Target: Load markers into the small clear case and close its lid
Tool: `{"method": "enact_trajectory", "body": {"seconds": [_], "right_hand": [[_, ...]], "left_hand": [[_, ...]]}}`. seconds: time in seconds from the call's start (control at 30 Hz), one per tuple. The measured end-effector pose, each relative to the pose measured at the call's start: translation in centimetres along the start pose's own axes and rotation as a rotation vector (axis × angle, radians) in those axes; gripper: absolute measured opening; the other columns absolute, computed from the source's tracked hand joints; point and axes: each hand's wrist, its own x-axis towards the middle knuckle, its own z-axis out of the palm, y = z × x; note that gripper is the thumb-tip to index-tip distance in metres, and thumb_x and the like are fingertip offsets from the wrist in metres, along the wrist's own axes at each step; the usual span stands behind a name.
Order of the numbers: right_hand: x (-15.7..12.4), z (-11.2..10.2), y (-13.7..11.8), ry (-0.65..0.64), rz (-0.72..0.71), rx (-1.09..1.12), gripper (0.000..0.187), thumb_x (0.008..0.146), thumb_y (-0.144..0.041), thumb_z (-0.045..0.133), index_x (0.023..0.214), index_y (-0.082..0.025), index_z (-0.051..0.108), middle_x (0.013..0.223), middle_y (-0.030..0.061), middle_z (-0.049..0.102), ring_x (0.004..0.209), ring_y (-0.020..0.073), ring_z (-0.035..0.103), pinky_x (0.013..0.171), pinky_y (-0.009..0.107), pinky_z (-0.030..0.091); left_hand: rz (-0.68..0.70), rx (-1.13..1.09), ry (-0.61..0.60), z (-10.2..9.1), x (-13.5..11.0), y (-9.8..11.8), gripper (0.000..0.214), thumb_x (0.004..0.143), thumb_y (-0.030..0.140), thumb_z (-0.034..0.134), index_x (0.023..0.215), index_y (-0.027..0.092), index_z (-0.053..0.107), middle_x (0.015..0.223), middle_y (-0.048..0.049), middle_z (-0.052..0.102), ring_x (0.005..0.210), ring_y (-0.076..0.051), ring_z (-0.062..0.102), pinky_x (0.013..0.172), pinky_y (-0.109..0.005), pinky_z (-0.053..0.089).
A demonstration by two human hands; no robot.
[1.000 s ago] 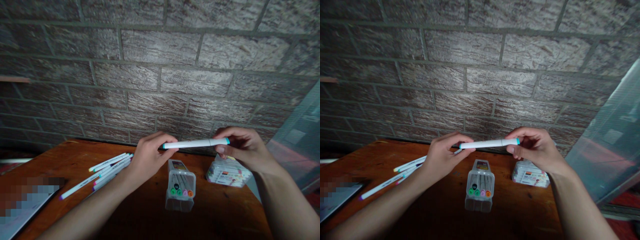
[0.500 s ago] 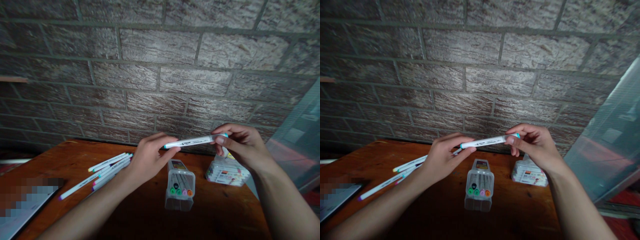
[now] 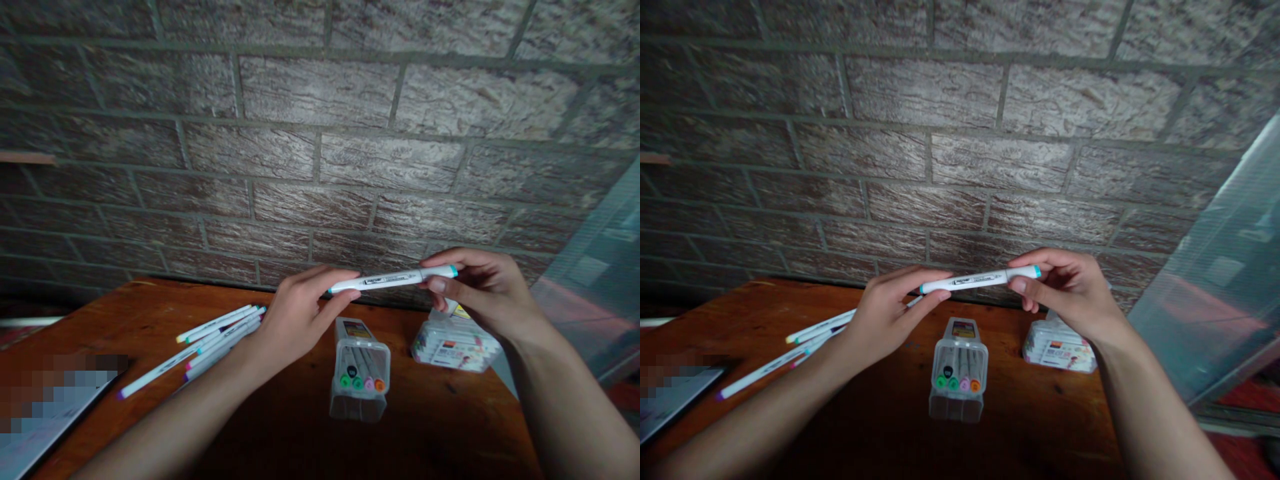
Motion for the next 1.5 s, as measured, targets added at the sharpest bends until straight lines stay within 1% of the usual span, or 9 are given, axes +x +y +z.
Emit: {"method": "enact_trajectory", "body": {"seconds": [0.17, 0.33, 0.47, 0.63, 1.03, 1.13, 1.27, 1.4, 1.5], "right_hand": [[0.0, 0.2, -0.4, 0.023, -0.027, -0.082, 0.019, 0.077, -0.030, 0.093, 0.092, -0.023, 0.085, 0.057, 0.0005, 0.074, 0.044, 0.0118, 0.064, 0.043, 0.020, 0.054], [-0.3, 0.8, -1.3, 0.041, -0.086, -0.177, 0.017, 0.074, -0.025, 0.093, 0.089, -0.026, 0.084, 0.061, -0.0003, 0.075, 0.045, 0.0126, 0.064, 0.043, 0.021, 0.053], [-0.7, 1.3, -1.8, 0.048, -0.158, -0.287, 0.017, 0.074, -0.022, 0.092, 0.089, -0.028, 0.084, 0.073, 0.0018, 0.080, 0.057, 0.0156, 0.069, 0.051, 0.025, 0.057], [-0.9, 1.4, -1.4, 0.013, -0.159, -0.348, 0.019, 0.076, -0.026, 0.091, 0.093, -0.028, 0.084, 0.081, 0.0029, 0.082, 0.068, 0.0180, 0.074, 0.063, 0.027, 0.062], [-0.8, 0.9, -0.6, -0.033, -0.171, -0.377, 0.018, 0.083, -0.028, 0.087, 0.101, -0.029, 0.083, 0.090, 0.0033, 0.082, 0.076, 0.0192, 0.075, 0.069, 0.029, 0.061], [-1.0, 0.9, -0.7, -0.013, -0.174, -0.424, 0.019, 0.084, -0.031, 0.087, 0.102, -0.030, 0.084, 0.091, 0.0037, 0.083, 0.076, 0.0205, 0.075, 0.069, 0.031, 0.061], [-1.3, 0.9, -1.1, 0.046, -0.188, -0.508, 0.017, 0.085, -0.034, 0.087, 0.102, -0.032, 0.085, 0.089, 0.0027, 0.084, 0.071, 0.0199, 0.074, 0.064, 0.031, 0.059], [-1.7, 1.0, -1.6, 0.041, -0.211, -0.527, 0.018, 0.085, -0.033, 0.086, 0.103, -0.034, 0.084, 0.090, 0.0021, 0.084, 0.070, 0.0203, 0.074, 0.061, 0.032, 0.058], [-1.9, 1.3, -2.0, 0.066, -0.219, -0.519, 0.017, 0.085, -0.031, 0.087, 0.101, -0.035, 0.084, 0.087, 0.0017, 0.083, 0.067, 0.0205, 0.073, 0.058, 0.032, 0.058]], "left_hand": [[-0.009, 0.029, -0.009, -0.1, 0.1, 0.1, 0.014, 0.102, 0.025, 0.067, 0.114, 0.023, 0.072, 0.103, -0.0018, 0.080, 0.092, -0.018, 0.075, 0.084, -0.029, 0.056], [0.001, 0.046, -0.011, -0.2, 0.1, 0.0, 0.013, 0.103, 0.022, 0.064, 0.114, 0.021, 0.070, 0.106, -0.0046, 0.077, 0.097, -0.019, 0.072, 0.087, -0.030, 0.055], [0.020, 0.062, -0.002, -0.4, 0.2, -0.2, 0.014, 0.104, 0.021, 0.063, 0.115, 0.021, 0.071, 0.105, -0.0052, 0.073, 0.097, -0.019, 0.069, 0.087, -0.031, 0.055], [0.032, 0.059, 0.041, -0.6, 0.4, -0.4, 0.017, 0.104, 0.018, 0.062, 0.119, 0.021, 0.069, 0.109, -0.0058, 0.070, 0.098, -0.018, 0.068, 0.089, -0.030, 0.056], [0.038, 0.058, 0.056, -0.6, 0.4, -0.3, 0.017, 0.104, 0.017, 0.061, 0.119, 0.021, 0.069, 0.109, -0.0058, 0.068, 0.100, -0.018, 0.066, 0.089, -0.032, 0.056], [0.042, 0.059, 0.049, -0.6, 0.4, -0.5, 0.016, 0.104, 0.019, 0.061, 0.118, 0.021, 0.069, 0.109, -0.0055, 0.066, 0.100, -0.018, 0.065, 0.087, -0.030, 0.055], [0.032, 0.052, 0.003, -0.8, 0.6, -1.0, 0.016, 0.106, 0.021, 0.058, 0.116, 0.020, 0.071, 0.108, -0.0050, 0.064, 0.099, -0.017, 0.064, 0.087, -0.028, 0.053], [0.028, 0.028, -0.034, -0.9, 0.8, -1.3, 0.017, 0.107, 0.021, 0.057, 0.116, 0.018, 0.071, 0.107, -0.0051, 0.064, 0.098, -0.017, 0.063, 0.090, -0.029, 0.052], [0.030, 0.005, -0.063, -1.0, 0.9, -1.3, 0.017, 0.107, 0.021, 0.055, 0.112, 0.018, 0.071, 0.103, -0.0042, 0.064, 0.097, -0.017, 0.062, 0.089, -0.029, 0.050]]}}
